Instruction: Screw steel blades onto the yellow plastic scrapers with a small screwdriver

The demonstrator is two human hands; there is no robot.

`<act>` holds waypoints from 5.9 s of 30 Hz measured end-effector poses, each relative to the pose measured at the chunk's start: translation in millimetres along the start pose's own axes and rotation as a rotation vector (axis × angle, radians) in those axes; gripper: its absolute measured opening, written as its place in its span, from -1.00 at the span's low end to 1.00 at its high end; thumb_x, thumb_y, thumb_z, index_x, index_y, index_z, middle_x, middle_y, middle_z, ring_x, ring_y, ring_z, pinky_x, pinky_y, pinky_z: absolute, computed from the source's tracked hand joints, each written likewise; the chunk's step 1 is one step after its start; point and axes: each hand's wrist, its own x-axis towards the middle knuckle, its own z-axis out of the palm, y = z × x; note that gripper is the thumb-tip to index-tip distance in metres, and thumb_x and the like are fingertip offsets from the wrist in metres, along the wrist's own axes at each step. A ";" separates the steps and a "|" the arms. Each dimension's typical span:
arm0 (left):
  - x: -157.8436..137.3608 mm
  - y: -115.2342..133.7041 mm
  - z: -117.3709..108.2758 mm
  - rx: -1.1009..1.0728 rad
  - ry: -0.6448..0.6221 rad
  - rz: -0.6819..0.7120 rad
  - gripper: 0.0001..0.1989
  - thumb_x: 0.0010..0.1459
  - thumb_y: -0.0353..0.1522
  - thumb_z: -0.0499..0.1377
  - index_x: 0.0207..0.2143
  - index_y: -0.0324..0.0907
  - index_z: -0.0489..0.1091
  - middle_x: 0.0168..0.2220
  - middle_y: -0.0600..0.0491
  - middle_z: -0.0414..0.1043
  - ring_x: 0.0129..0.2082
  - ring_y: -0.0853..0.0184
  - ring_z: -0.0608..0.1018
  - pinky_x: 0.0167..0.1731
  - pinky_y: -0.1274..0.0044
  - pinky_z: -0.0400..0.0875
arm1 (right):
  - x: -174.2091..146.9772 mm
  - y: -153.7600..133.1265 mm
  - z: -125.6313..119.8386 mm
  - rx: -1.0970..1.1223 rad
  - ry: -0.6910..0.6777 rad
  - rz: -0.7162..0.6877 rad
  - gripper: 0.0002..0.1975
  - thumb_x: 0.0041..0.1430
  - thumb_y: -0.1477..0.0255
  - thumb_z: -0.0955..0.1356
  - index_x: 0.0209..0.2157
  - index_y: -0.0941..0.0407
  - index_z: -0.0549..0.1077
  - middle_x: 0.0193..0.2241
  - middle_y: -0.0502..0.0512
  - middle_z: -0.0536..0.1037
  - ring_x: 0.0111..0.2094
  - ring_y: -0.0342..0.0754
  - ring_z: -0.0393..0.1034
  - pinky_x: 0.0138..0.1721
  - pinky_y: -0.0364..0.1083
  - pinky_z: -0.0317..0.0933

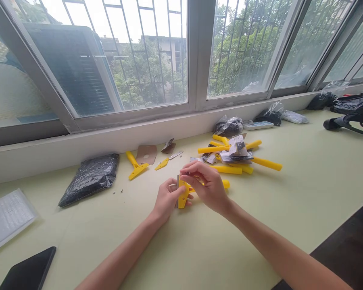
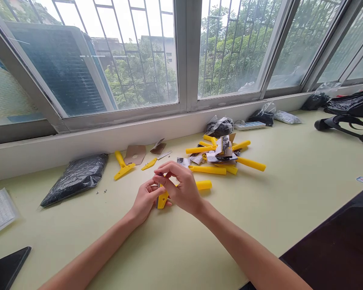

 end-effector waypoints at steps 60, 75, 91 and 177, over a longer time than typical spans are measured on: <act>0.2 -2.3 0.8 0.011 -0.005 0.085 -0.68 0.11 -0.19 0.34 -0.30 -0.17 0.29 -0.41 -0.02 0.59 -0.42 0.14 0.67 -0.44 0.37 0.59 | 3.4 10.5 3.7 -0.351 0.057 -0.297 -0.74 0.22 0.39 0.46 -0.42 0.02 0.30 -0.48 -0.01 0.39 -0.41 -0.05 0.23 -0.33 -0.04 0.22; -2.4 -1.6 0.4 0.058 0.045 0.134 -0.79 0.11 -0.34 0.30 -0.34 -0.18 0.30 -0.41 0.03 0.59 -0.44 0.29 0.65 -0.35 0.49 0.54 | 0.1 11.1 18.5 -0.450 0.233 -0.414 -0.64 0.22 0.51 0.44 -0.45 0.05 0.14 -0.50 -0.05 0.30 -0.44 -0.12 0.16 -0.37 -0.10 0.19; -0.2 -5.4 -0.8 0.022 0.036 0.092 -0.70 0.07 -0.26 0.37 -0.31 -0.20 0.33 -0.42 -0.01 0.58 -0.40 0.17 0.67 -0.41 0.39 0.59 | 1.3 11.1 9.7 -0.442 0.254 -0.330 -0.73 0.24 0.44 0.43 -0.40 0.05 0.25 -0.52 -0.07 0.27 -0.48 -0.14 0.16 -0.44 -0.12 0.16; -12.6 -13.3 4.5 1.004 -0.223 0.614 -0.77 0.11 -0.52 0.17 -0.19 -0.07 0.44 -0.23 0.00 0.64 -0.32 0.24 0.65 -0.31 0.51 0.45 | -74.5 -14.1 -65.7 0.079 0.134 0.530 -0.74 0.33 0.17 0.35 -0.29 0.07 0.46 -0.41 0.07 0.58 -0.49 -0.08 0.40 -0.40 -0.05 0.34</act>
